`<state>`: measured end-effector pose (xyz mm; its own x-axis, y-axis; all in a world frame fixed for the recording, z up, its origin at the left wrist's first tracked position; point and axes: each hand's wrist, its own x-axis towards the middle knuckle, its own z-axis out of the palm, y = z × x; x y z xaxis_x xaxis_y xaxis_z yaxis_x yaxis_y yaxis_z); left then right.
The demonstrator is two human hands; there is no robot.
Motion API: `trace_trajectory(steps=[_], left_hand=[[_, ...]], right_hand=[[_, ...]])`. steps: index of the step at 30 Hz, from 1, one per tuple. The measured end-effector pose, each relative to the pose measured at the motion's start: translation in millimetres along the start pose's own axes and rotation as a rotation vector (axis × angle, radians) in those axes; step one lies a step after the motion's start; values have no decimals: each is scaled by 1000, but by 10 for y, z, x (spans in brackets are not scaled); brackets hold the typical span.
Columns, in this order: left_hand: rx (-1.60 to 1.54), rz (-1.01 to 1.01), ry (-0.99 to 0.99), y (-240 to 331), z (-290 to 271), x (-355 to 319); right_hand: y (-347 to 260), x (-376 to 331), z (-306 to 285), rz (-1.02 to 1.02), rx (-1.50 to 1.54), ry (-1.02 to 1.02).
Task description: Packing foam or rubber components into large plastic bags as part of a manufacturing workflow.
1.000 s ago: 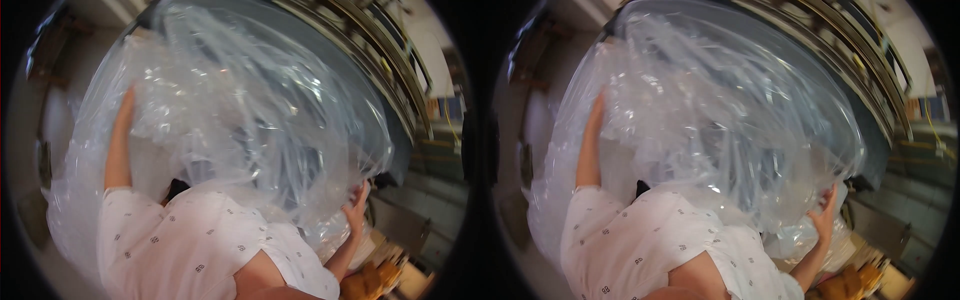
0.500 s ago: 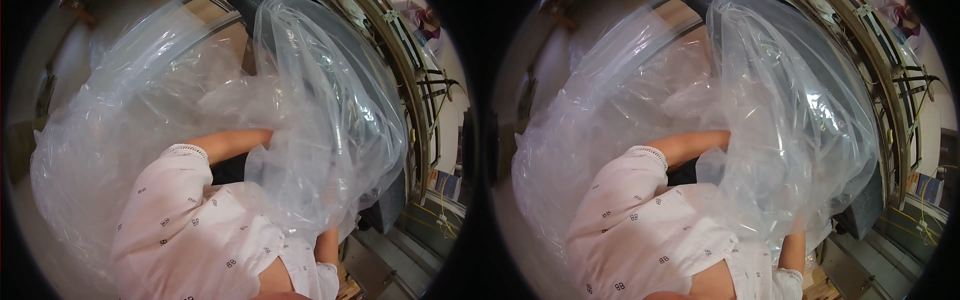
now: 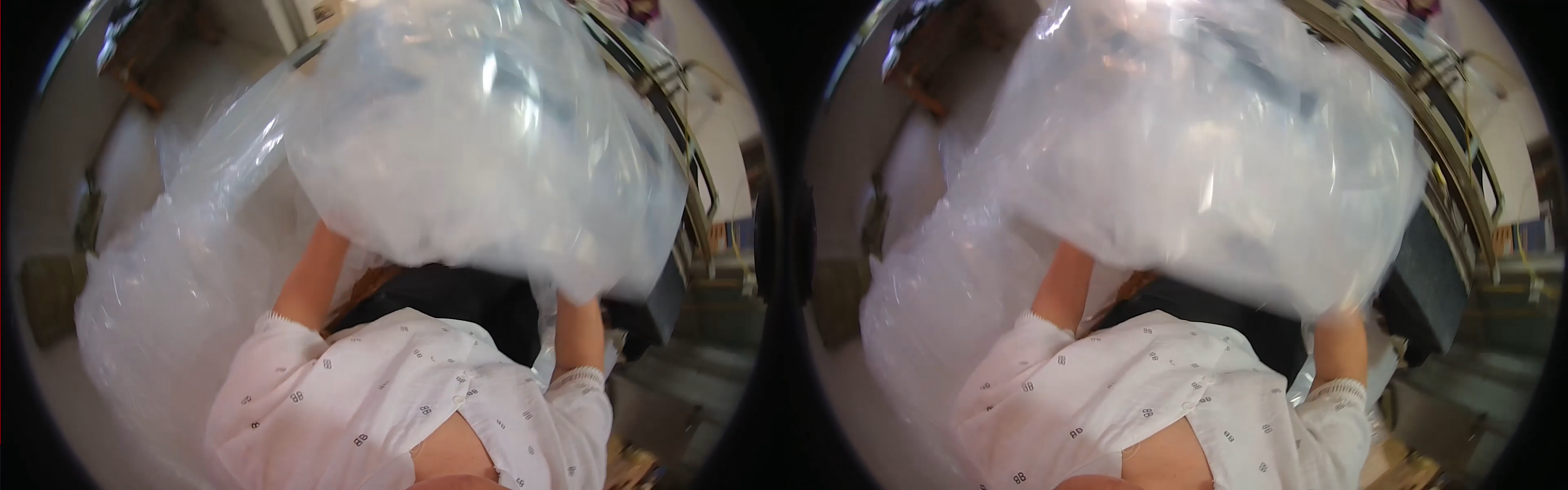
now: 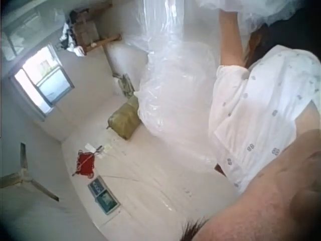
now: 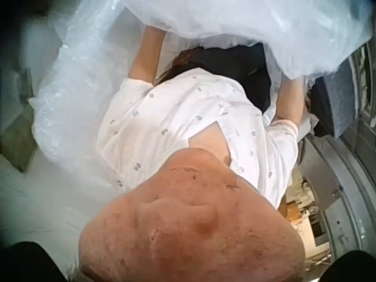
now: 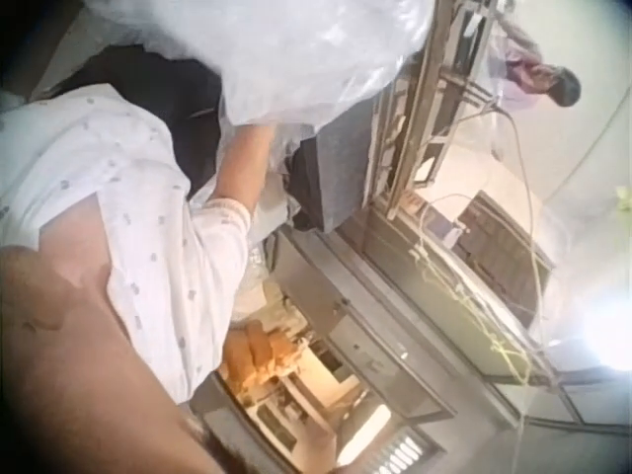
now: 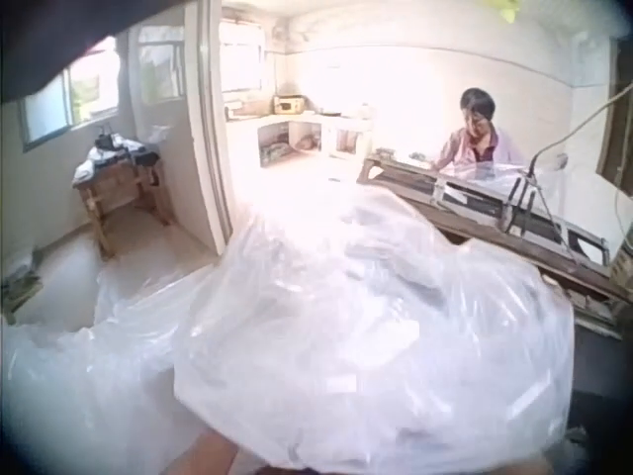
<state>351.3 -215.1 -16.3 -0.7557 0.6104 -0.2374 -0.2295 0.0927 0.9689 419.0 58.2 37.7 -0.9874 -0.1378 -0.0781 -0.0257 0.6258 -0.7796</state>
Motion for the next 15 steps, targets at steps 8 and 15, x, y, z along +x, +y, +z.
trace_trajectory(steps=[8,15], left_hand=[[347,1085,219,-4,1188,318],[562,846,120,1416,-1206,370]], right_hand=[[-646,190,307,-458,-16,652],[-1164,-776,-825,-543,148,290]])
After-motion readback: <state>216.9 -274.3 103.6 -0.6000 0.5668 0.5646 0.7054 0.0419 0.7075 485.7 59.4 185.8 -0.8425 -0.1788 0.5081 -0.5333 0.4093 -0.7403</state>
